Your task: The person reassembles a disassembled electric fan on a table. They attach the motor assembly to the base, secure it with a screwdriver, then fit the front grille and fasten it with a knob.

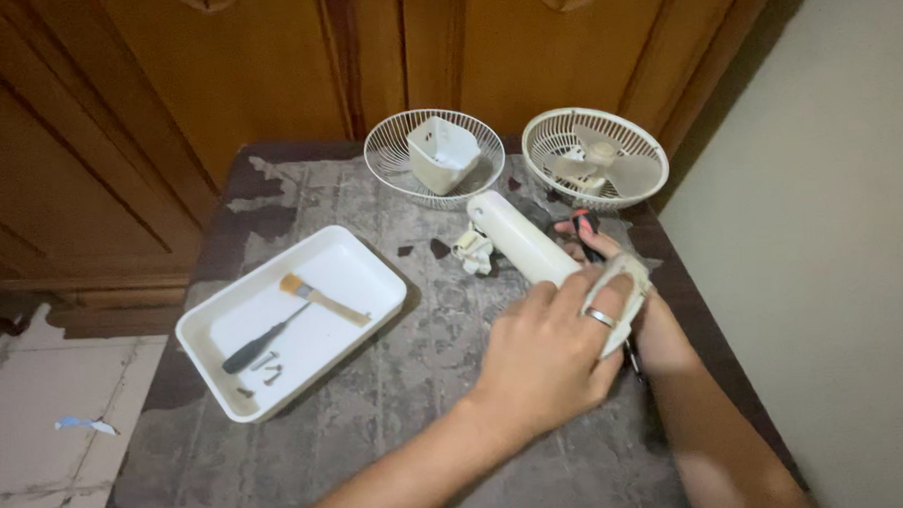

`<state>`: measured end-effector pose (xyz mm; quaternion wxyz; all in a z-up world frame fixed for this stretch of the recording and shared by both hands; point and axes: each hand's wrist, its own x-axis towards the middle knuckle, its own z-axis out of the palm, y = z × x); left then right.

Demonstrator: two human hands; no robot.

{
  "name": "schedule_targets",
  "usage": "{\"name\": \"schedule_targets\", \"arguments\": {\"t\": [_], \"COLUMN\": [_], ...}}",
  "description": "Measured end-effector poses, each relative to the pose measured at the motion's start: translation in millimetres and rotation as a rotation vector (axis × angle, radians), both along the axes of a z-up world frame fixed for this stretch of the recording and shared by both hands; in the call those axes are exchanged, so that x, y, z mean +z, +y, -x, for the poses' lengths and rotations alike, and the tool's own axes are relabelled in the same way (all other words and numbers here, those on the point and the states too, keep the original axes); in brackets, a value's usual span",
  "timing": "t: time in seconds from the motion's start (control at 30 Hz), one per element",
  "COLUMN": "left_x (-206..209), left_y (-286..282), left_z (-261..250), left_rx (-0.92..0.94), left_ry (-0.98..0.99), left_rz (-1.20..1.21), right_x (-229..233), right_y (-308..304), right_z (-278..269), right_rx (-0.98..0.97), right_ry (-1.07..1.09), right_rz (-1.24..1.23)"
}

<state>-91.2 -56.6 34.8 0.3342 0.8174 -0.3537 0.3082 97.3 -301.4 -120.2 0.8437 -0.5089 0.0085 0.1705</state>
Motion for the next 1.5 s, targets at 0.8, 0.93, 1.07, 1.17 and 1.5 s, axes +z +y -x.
{"name": "schedule_targets", "arguments": {"t": [0.8, 0.93, 1.07, 1.17, 1.5], "left_x": [-30, -46, -50, -54, -62], "left_y": [61, 72, 82, 90, 94], "left_z": [-32, -43, -54, -60, -62], "left_rx": [-0.182, -0.123, -0.047, -0.016, -0.006], "left_ry": [-0.066, 0.073, 0.167, 0.279, 0.296], "left_rz": [0.190, 0.299, 0.349, 0.403, 0.431], "right_x": [17, 16, 31, 54, 118], "right_y": [17, 24, 32, 34, 54], "right_z": [15, 23, 36, 42, 79], "right_rx": [-0.020, -0.078, -0.053, 0.075, 0.138], "right_ry": [-0.228, -0.270, -0.246, -0.324, -0.450], "right_rz": [0.228, 0.244, 0.065, -0.057, 0.208]}}
